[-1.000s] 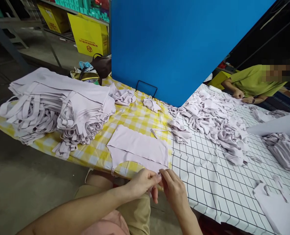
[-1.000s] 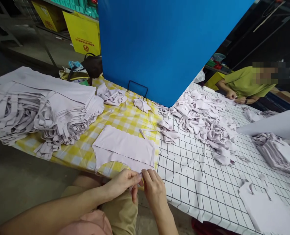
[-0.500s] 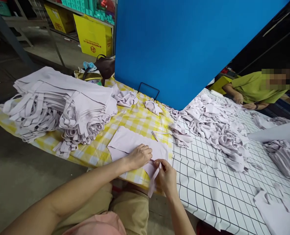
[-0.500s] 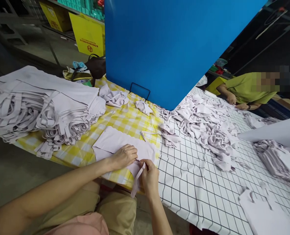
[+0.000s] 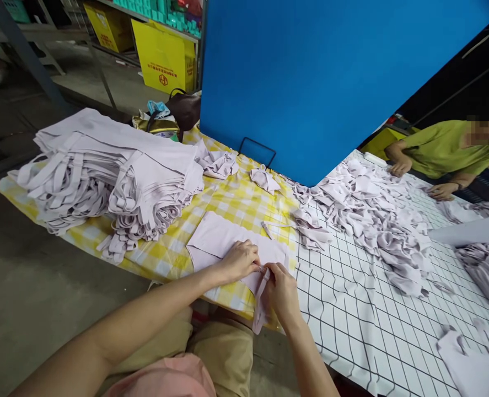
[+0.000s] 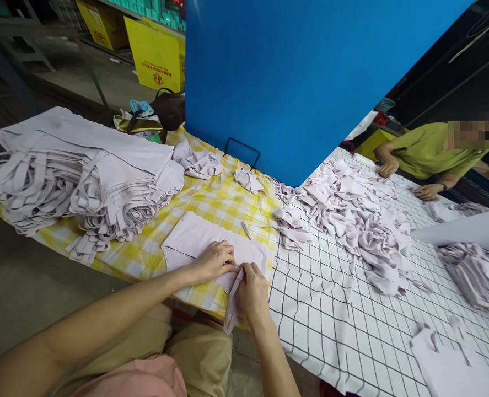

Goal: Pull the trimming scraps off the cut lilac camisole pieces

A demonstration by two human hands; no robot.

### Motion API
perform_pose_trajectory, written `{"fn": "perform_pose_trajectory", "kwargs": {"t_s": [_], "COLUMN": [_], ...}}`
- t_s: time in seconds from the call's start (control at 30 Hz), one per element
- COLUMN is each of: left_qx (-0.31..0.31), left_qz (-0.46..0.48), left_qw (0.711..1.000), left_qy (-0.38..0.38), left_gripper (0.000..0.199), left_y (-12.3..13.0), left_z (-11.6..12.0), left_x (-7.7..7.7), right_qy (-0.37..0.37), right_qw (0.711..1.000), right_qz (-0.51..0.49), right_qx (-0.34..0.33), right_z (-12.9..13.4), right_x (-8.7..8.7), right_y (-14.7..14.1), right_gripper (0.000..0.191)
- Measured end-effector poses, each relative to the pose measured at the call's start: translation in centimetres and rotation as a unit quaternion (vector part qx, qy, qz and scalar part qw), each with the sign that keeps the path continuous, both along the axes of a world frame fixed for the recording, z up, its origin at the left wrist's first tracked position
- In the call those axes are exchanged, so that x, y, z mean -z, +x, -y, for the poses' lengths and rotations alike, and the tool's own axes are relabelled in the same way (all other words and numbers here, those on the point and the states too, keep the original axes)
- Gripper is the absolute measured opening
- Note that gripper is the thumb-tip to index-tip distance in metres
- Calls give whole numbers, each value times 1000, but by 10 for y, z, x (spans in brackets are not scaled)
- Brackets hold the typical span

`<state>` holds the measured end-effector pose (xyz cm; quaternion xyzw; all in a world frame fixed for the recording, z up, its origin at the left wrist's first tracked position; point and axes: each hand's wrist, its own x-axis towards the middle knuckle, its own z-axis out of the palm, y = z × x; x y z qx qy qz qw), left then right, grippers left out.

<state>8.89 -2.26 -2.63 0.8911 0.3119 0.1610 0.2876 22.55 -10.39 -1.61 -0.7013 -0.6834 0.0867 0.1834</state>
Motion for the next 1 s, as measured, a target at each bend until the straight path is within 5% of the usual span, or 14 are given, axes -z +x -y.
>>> {"fn": "perform_pose_trajectory", "kwargs": {"t_s": [0.47, 0.67, 0.77, 0.93, 1.0], "left_qx": [6, 2, 1, 9, 32], "left_qz": [-4, -10, -7, 10, 19], "left_qw": [1000, 1000, 1000, 1000, 999], "left_qy": [9, 7, 7, 7, 14], "left_gripper": [10, 14, 11, 7, 9], "left_y": [0, -1, -1, -5, -10], "left_z": [0, 2, 3, 4, 4], "left_x": [0, -2, 0, 5, 5], "right_qy": [17, 45, 7, -127, -143], "right_qw": [999, 989, 931, 734, 718], "right_qz": [22, -132, -336, -647, -665], "right_qx": [-19, 39, 141, 163, 145], "right_z": [-2, -2, 5, 39, 61], "right_x": [2, 5, 4, -16, -24], "right_y": [-4, -12, -16, -20, -20], "right_gripper": [29, 24, 17, 44, 47]}}
